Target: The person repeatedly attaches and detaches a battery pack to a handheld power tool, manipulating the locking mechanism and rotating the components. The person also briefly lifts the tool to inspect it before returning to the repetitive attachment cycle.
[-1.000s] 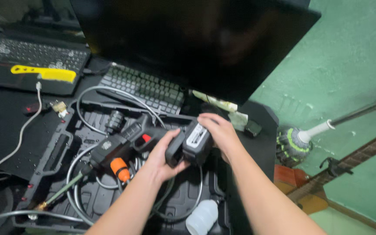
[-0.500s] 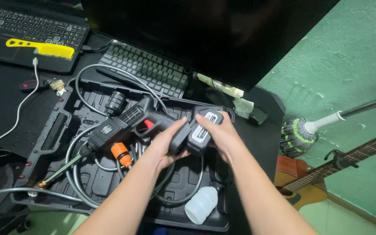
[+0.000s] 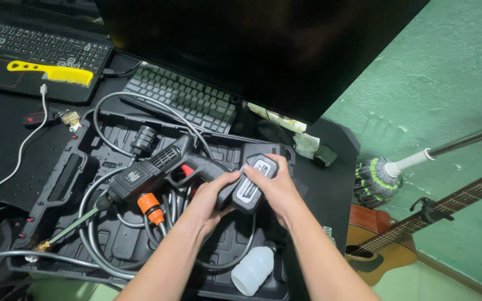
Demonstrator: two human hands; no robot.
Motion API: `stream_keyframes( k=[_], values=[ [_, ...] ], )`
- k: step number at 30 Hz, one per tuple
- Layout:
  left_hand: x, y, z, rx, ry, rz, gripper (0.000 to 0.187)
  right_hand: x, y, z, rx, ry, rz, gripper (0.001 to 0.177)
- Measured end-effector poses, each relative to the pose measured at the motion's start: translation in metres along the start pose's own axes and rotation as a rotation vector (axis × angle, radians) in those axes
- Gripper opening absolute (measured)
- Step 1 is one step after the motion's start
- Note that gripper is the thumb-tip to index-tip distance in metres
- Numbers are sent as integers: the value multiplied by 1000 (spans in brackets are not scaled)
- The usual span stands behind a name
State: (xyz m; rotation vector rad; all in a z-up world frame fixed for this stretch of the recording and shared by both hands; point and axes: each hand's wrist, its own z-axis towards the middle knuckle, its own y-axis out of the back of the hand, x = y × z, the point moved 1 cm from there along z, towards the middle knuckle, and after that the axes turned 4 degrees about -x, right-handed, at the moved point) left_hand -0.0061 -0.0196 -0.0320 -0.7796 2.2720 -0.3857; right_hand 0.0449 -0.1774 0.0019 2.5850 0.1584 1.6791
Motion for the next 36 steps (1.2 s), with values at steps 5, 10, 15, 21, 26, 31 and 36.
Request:
stream_keyframes(
  k=[5, 10, 15, 21, 26, 31, 36],
  values=[
    [6, 1, 3, 15, -16, -21, 44, -5, 1, -9, -38, -42, 38, 74],
    [16, 2, -1, 5, -20, -29, 46, -11, 8, -18, -11, -42, 103, 74],
    [24, 8, -4, 120, -62, -9, 48, -18, 8, -33, -135, -254, 445, 72],
    [23, 11, -5, 141, -45, 6, 46, -16, 10, -39, -63, -248, 443, 58],
    [12, 10, -9, 161, -44, -24, 48, -6, -1, -39, -206, -216, 332, 57],
    [9, 8, -10, 122, 3, -21, 49, 5, 2, -36, -138, -216, 282, 56],
    [4, 7, -5, 116, 30, -48, 47, 4, 2, -21, -281, -171, 290, 51]
  ],
)
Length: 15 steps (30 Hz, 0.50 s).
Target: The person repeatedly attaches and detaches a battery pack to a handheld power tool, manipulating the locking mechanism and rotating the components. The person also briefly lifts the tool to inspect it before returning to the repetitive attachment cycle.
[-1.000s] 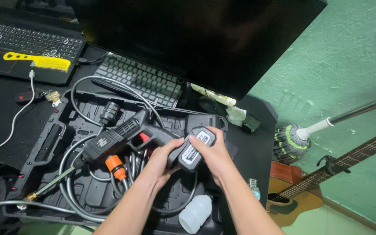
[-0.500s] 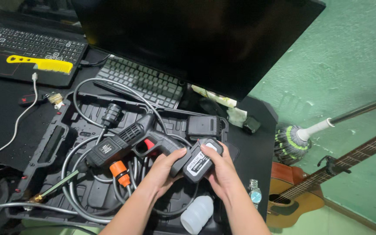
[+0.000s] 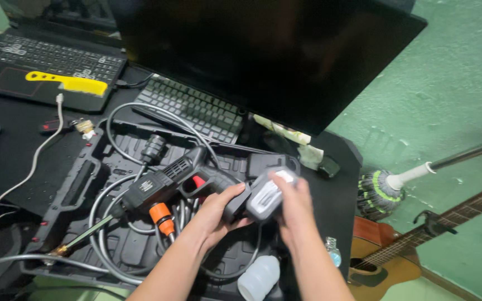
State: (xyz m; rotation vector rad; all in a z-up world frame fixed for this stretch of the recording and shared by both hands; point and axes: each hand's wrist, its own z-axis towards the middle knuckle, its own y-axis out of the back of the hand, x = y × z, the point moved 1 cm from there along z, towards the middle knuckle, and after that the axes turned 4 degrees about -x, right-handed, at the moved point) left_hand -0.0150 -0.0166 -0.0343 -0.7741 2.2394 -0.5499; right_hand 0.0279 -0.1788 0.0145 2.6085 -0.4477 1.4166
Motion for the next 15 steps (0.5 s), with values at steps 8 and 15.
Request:
stream_keyframes(
  k=[8, 15],
  values=[
    [-8, -2, -2, -28, 76, -60, 41, 30, 35, 21, 211, -110, 245, 32],
    [-9, -2, -4, -17, 59, -58, 43, 0, 21, 1, 275, -321, 212, 34]
  ],
)
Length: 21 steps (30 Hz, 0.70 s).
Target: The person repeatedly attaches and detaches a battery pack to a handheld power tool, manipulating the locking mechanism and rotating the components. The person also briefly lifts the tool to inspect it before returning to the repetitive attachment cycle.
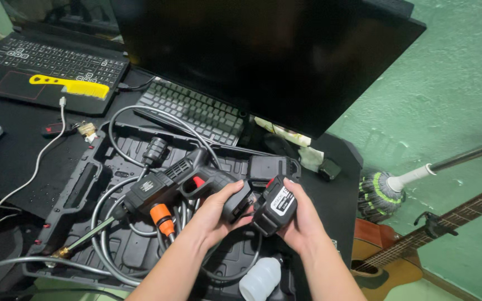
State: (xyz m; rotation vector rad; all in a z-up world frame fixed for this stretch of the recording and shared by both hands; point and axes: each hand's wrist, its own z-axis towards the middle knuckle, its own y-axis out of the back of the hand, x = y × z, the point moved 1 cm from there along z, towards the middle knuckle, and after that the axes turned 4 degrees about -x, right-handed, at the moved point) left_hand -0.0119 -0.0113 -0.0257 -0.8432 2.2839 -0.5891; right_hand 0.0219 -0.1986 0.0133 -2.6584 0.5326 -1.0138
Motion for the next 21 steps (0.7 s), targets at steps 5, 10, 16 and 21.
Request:
stream_keyframes(
  k=[5, 10, 16, 21],
  values=[
    [0, 0, -1, 3, -11, 21, 43, -4, -7, 3, -35, -9, -14, 34],
    [-1, -1, -3, -2, -11, 30, 43, -1, -8, 5, -21, 51, -3, 36],
    [0, -3, -5, -16, -13, 42, 44, -1, -13, 5, -73, 69, -59, 34],
    [2, -4, -6, -64, -17, 48, 43, -3, -21, 1, -144, 139, -131, 42]
  ],
)
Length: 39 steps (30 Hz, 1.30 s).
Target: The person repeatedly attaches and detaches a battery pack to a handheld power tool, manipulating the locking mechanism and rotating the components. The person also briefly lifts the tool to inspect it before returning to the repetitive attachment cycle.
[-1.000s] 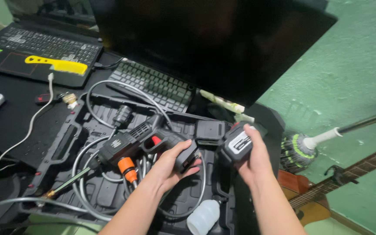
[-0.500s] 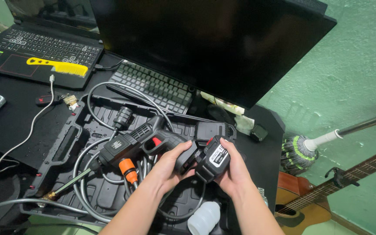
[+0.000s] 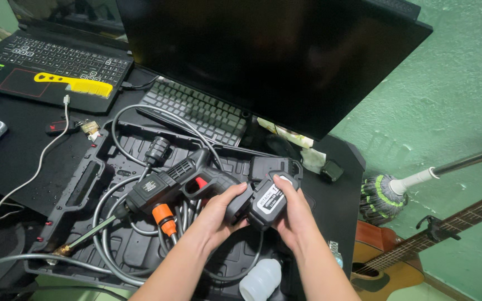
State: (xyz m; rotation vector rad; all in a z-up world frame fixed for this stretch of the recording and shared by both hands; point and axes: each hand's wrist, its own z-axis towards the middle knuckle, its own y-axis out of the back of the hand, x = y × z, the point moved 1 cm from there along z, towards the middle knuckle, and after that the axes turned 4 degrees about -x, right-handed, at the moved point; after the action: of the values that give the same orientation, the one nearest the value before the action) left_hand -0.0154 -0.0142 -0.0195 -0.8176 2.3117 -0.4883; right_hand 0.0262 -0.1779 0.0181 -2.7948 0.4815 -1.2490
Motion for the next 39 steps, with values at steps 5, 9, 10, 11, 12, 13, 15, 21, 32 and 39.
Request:
stream_keyframes(
  k=[5, 9, 10, 11, 12, 13, 15, 21, 32, 39],
  values=[
    [1, -1, 3, 16, -18, -61, 44, 0, -5, -7, -32, 20, -27, 45],
    [1, -2, 3, 2, 0, -29, 44, 2, -6, -9, -32, 36, -63, 48],
    [2, -2, 2, 8, 1, -29, 45, 2, -6, -9, -39, 46, -111, 50],
    [2, -2, 1, 15, 1, -29, 45, 2, -7, -8, -46, 58, -160, 52],
    [2, -3, 1, 22, 1, -30, 46, 2, -7, -8, -53, 69, -209, 54],
    [1, -3, 2, 24, 0, -43, 46, 3, -9, -7, -52, 88, -233, 56],
    [0, -5, 6, 29, 0, -69, 47, 5, -13, -6, -53, 126, -281, 60],
    [0, -8, 12, -28, -34, -100, 47, 14, -15, -11, -19, 71, -398, 69],
    [4, -8, 11, 70, -89, -218, 38, -6, -15, -27, 12, -9, -322, 69],
    [4, -8, 13, 100, -84, -247, 38, -4, -17, -37, -16, -70, -387, 75]
  ],
)
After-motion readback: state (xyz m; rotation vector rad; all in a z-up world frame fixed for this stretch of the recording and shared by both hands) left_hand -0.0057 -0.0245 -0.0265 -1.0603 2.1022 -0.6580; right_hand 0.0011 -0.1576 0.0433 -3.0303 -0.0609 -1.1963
